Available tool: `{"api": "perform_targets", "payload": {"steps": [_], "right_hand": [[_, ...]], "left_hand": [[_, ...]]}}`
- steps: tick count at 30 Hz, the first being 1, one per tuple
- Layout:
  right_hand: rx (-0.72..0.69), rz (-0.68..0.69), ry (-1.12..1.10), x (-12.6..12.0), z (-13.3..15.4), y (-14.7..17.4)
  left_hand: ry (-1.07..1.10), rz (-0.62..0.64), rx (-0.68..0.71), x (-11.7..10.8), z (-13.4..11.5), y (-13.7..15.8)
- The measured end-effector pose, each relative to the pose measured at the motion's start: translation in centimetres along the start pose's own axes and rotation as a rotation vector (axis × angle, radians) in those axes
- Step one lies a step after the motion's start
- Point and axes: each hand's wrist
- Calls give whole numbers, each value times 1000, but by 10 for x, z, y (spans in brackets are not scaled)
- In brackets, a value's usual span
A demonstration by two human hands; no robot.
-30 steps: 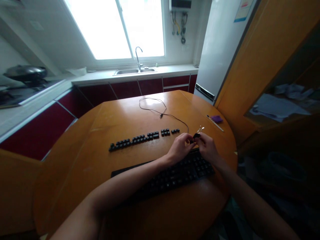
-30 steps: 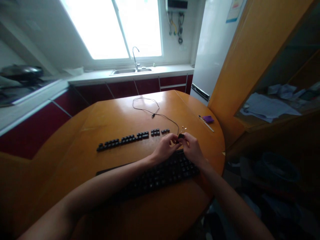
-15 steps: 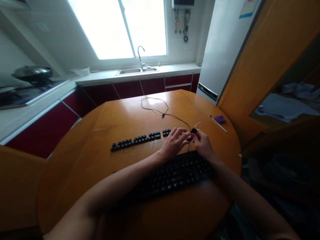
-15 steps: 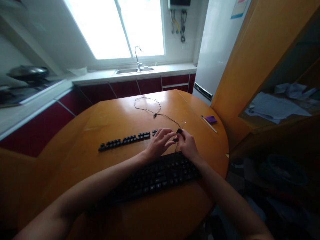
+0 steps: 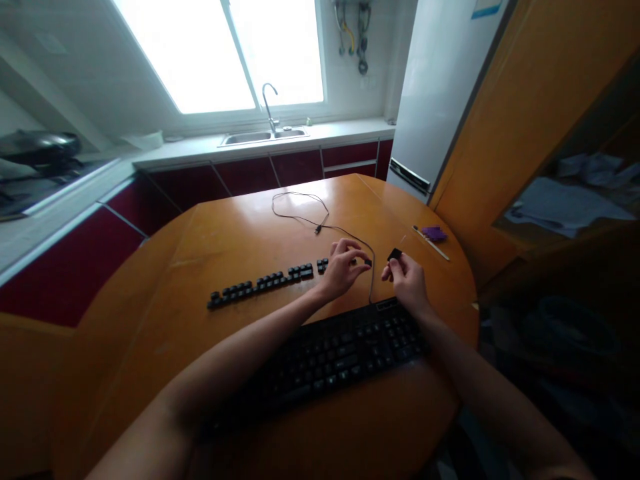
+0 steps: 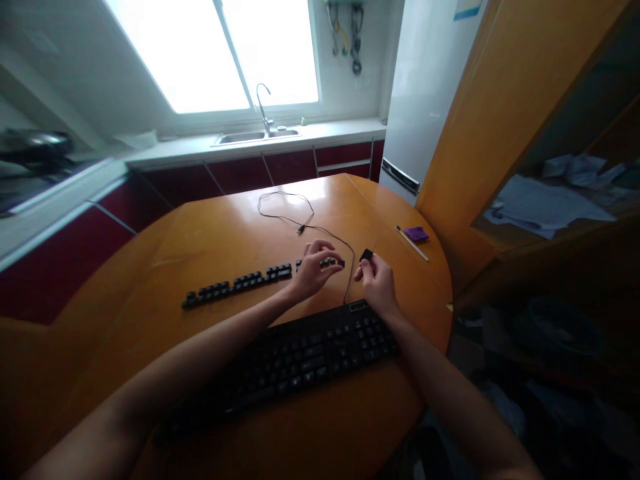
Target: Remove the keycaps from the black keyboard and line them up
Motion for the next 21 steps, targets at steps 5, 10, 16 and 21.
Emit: {"api": "perform_targets", "payload": {"steps": [5,10,16,21], "right_hand": [[23,-35,-34,0,-9,-4],[-3,-19,-27,0,-9,-1],[-2,0,-31,-1,-9,-1],[-12,11,-35,0,-11,-1]], "left_hand": [[-152,52,-128,24,28,-18],[-214,94,-193,38,36,-22],[-235,137,-233,36,40,-20],[-241,157,-249,34,43,-21]]}}
Point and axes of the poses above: each hand's wrist, its own y-axis away from the middle knuckle, its own x-axis out of the palm, z = x × y, and after that the axes turned 10 degrees about x, right-handed
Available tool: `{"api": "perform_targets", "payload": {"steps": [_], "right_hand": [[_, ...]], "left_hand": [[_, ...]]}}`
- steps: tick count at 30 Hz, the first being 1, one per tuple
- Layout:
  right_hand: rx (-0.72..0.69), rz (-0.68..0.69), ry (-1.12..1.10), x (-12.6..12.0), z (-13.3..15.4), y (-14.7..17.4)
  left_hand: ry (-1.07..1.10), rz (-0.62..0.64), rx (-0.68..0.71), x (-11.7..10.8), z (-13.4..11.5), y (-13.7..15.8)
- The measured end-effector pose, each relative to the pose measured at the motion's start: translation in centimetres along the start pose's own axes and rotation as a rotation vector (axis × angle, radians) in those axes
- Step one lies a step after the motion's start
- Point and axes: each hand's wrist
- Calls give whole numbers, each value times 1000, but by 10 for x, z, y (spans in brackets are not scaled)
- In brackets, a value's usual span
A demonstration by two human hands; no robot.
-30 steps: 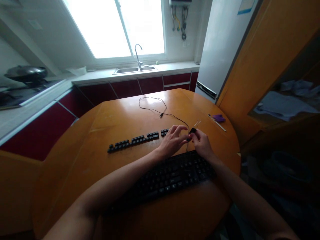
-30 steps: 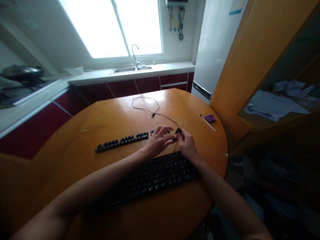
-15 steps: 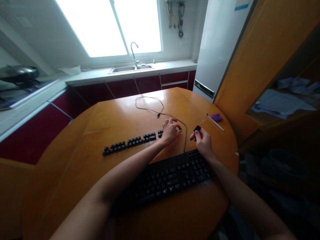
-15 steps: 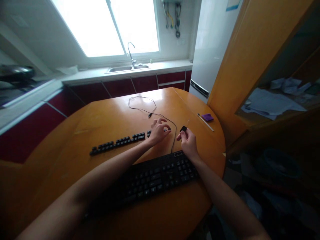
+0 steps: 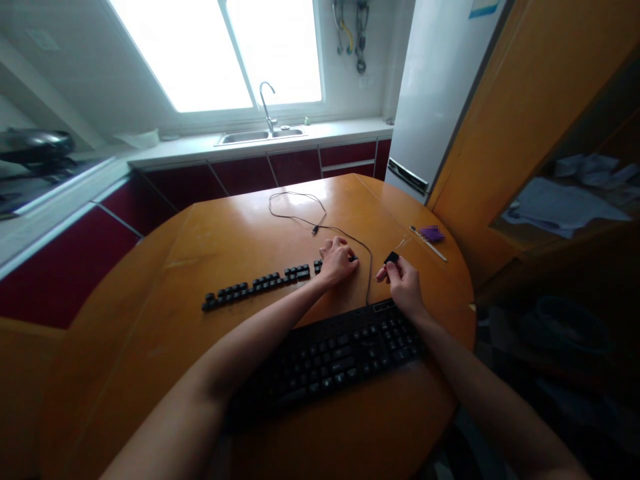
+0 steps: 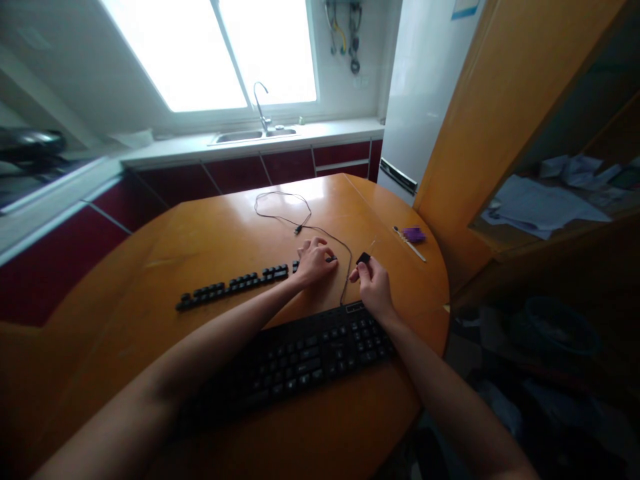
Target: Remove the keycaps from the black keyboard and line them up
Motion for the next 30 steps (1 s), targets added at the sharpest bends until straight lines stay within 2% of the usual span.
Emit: {"api": "perform_targets", "payload": {"steps": [7,16,20,25,30], "right_hand": [[-9,-1,8,0,2,1],[-5,7,6,0,-1,0],[2,3,3,0,0,0],[7,-2,-10,-1,1,0],[3,-8,-6,-2,-1,0]], "left_hand": [[4,52,-5,-8,10,4],[25,33,9,-7,17,5],[47,35,18,-14,18,4],[97,-55,29,-50,19,15],[234,-110,187,-115,22,66]]}}
Point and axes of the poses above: each hand's wrist, its own y-axis away from the middle knuckle, its own x-axis out of the palm, z = x × y, and after that the axes turned 10 degrees about x, right-handed
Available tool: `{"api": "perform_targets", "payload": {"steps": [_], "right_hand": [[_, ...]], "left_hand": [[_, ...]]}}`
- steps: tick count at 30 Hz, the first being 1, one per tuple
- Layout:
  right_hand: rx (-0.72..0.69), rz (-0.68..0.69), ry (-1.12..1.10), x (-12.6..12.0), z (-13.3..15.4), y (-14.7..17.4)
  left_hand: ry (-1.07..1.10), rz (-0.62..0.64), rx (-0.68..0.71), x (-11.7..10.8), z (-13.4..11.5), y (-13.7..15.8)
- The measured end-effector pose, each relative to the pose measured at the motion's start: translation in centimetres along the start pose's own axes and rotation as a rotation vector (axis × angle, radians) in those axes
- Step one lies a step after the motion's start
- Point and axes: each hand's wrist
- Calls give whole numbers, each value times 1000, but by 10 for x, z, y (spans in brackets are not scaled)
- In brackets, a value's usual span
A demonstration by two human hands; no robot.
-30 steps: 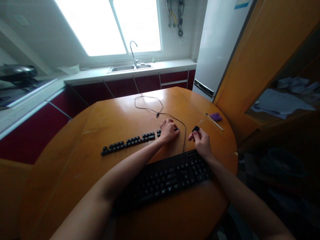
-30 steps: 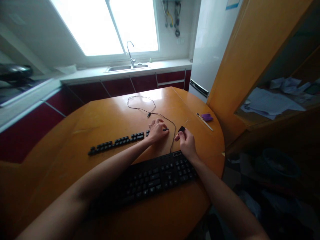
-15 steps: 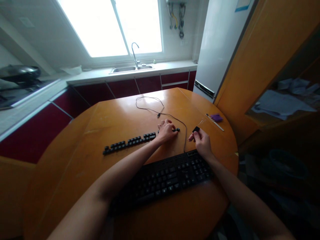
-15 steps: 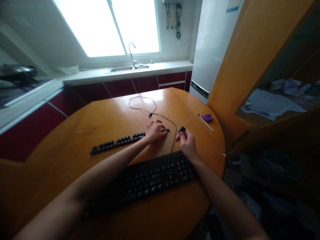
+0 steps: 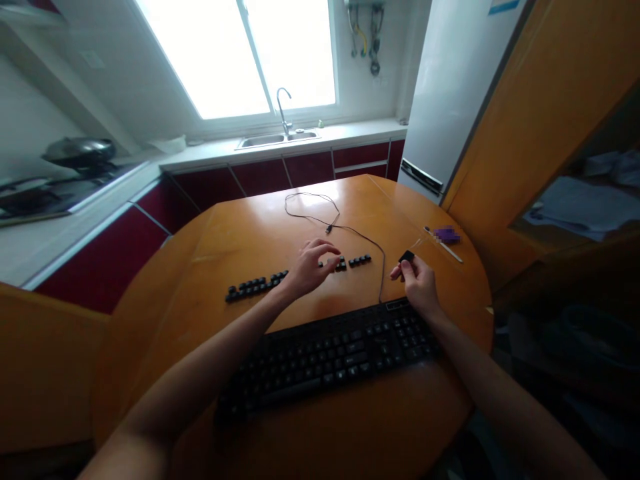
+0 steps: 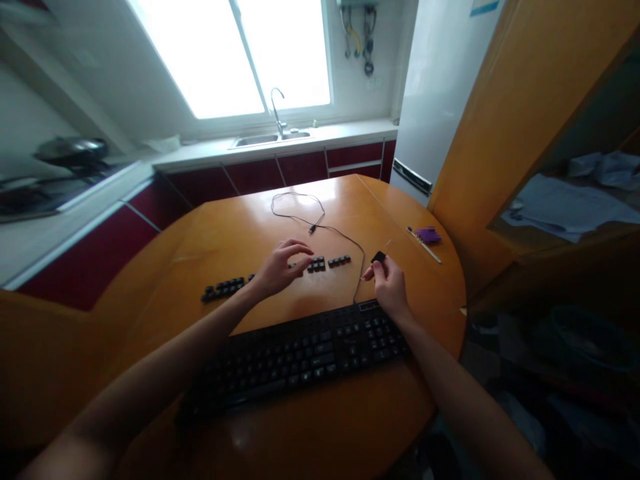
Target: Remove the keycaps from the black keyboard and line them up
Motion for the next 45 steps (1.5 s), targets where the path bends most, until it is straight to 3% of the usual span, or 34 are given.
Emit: {"api": "perform_targets", "payload": {"steps": [5,9,13,18,23,30,35,39,45], "right_hand": [[-7,10,27,-1,-1,3],[-6,10,60,0,0,8],[-11,21,84,2,6,11],[-33,2,101,2,19,14],[-51,-14,102,2,29,21],[-68,56,83,14,36,29],[-85,119,117,24,41,29],[-106,161,140,32,43,23],[-35,367,209,76,27,0]], "left_hand": [[82,-75,-109,-62,-7,79],[45,-212,-324,-87,-1,153],[85,-386,-520,-88,-1,211],[240,-545,-641,-65,-9,247],[358,-570,-689,-40,-20,255],[351,-611,-718,-28,-25,252],[335,-485,-747,-13,-35,240],[244,-512,-657,-31,-25,212],[7,-829,-480,-75,42,164]]}}
Point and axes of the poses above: each hand's wrist, its own y-axis away from the middle knuckle, its own x-axis out of the palm, z = x × y, and after that the axes turned 10 degrees about x, right-handed
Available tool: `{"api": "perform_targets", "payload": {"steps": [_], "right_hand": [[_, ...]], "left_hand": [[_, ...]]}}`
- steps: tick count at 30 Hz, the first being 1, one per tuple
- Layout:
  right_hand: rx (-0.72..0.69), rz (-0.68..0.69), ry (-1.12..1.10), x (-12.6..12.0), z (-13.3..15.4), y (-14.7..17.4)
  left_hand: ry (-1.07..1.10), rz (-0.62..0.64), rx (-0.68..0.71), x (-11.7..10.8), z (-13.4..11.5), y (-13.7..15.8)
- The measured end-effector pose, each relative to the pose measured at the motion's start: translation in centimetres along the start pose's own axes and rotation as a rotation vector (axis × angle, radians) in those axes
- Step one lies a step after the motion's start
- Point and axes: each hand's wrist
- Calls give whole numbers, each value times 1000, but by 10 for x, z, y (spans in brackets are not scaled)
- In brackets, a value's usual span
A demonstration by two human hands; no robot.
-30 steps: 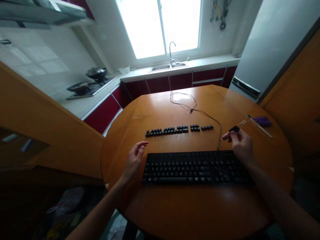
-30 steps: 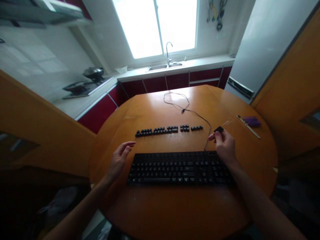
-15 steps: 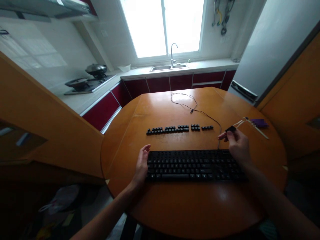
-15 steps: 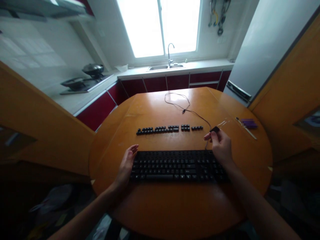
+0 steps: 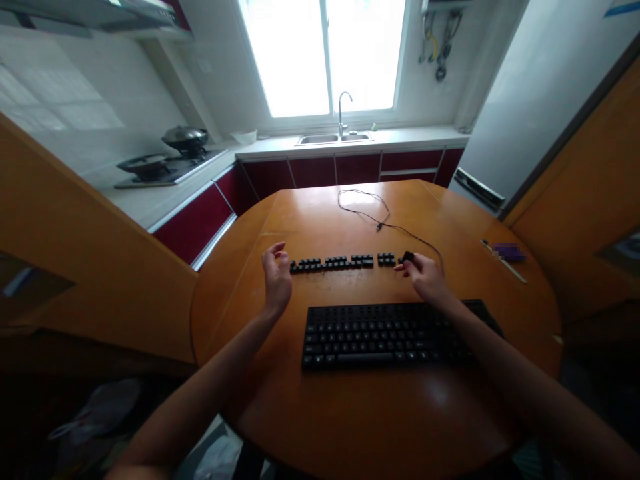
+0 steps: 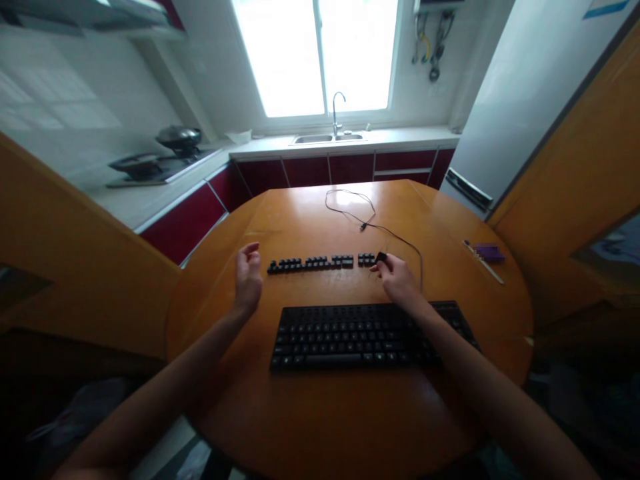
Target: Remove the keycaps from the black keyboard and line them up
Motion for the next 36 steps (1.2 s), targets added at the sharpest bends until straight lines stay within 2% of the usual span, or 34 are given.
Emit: {"api": "perform_targets", "payload": {"steps": [3,6,10,20,32,34,36], "right_hand": [[-17,70,58,21,-7,-17],[-14,76,93,35,-12,-24],[8,70,81,41,-19,-27],[60,97,67,43,-38,-34],[57,89,89,42,-35,-33],[69,88,68,41,-30,-30],[71,85,32,38,-20,-23]], "left_hand": [[-65,-94,63,8,30,-17],[-113,-98,45,9,55,-17],[-92,-100,27,5,68,-12],[5,6,-6,3,43,0],[41,144,28,6,21,13],[96,213,49,4,15,14],[132,352,78,2,9,14]]}}
Point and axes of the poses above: each hand's wrist, its own y-axis away from the middle knuckle, its own x-axis out of the palm, z = x × y, and after that the axes turned 10 degrees about x, right-handed
